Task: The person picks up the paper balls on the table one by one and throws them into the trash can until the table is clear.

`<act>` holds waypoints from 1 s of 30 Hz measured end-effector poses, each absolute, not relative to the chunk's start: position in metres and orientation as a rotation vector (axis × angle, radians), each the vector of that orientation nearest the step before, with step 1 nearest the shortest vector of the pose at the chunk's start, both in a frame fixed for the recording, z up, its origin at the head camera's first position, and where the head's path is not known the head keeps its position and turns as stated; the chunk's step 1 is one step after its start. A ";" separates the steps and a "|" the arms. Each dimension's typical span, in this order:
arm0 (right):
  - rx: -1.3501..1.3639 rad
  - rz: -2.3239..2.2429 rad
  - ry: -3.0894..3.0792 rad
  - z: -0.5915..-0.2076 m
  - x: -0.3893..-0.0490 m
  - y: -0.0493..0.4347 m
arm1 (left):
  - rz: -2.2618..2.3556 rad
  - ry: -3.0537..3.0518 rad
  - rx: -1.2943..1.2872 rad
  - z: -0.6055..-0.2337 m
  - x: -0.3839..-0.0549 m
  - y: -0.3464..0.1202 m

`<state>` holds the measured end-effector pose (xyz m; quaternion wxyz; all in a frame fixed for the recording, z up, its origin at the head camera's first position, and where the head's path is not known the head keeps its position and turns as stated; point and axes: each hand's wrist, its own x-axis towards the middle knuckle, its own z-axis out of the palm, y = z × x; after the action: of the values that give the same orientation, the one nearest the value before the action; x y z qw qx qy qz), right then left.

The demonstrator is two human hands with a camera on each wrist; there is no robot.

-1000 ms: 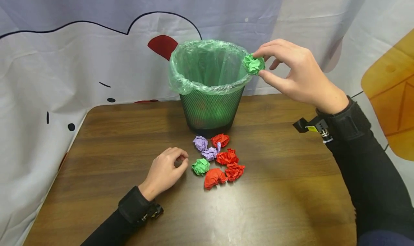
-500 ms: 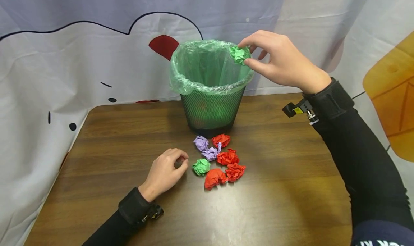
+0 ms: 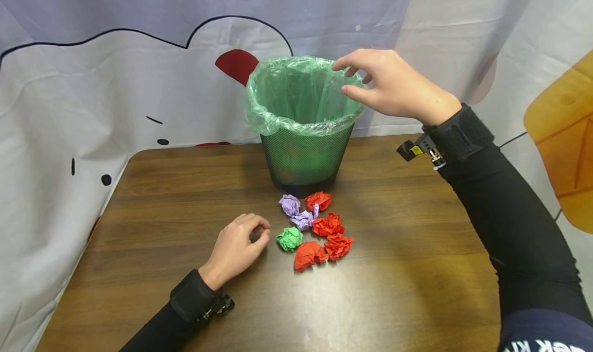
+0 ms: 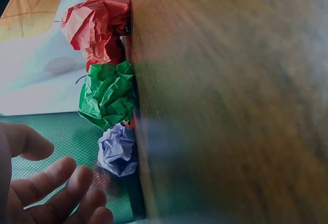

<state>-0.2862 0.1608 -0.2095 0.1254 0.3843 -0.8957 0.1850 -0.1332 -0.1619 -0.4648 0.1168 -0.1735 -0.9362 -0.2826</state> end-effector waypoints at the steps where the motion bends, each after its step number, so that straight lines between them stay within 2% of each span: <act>1: 1.120 0.539 -2.607 -0.210 -0.285 0.161 | -0.830 -2.741 -0.508 -0.465 -0.133 -0.162; 16: 1.247 0.570 -2.320 -0.235 -0.242 0.185 | -0.833 -2.754 -0.517 -0.466 -0.134 -0.160; 30: 1.279 0.599 -2.325 -0.267 -0.215 0.204 | -0.835 -2.760 -0.547 -0.466 -0.134 -0.156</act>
<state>-0.2146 0.2042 -0.2670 0.2089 0.4598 -0.8358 0.2153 -0.1340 -0.1557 -0.4655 0.1031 -0.1854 -0.9354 -0.2828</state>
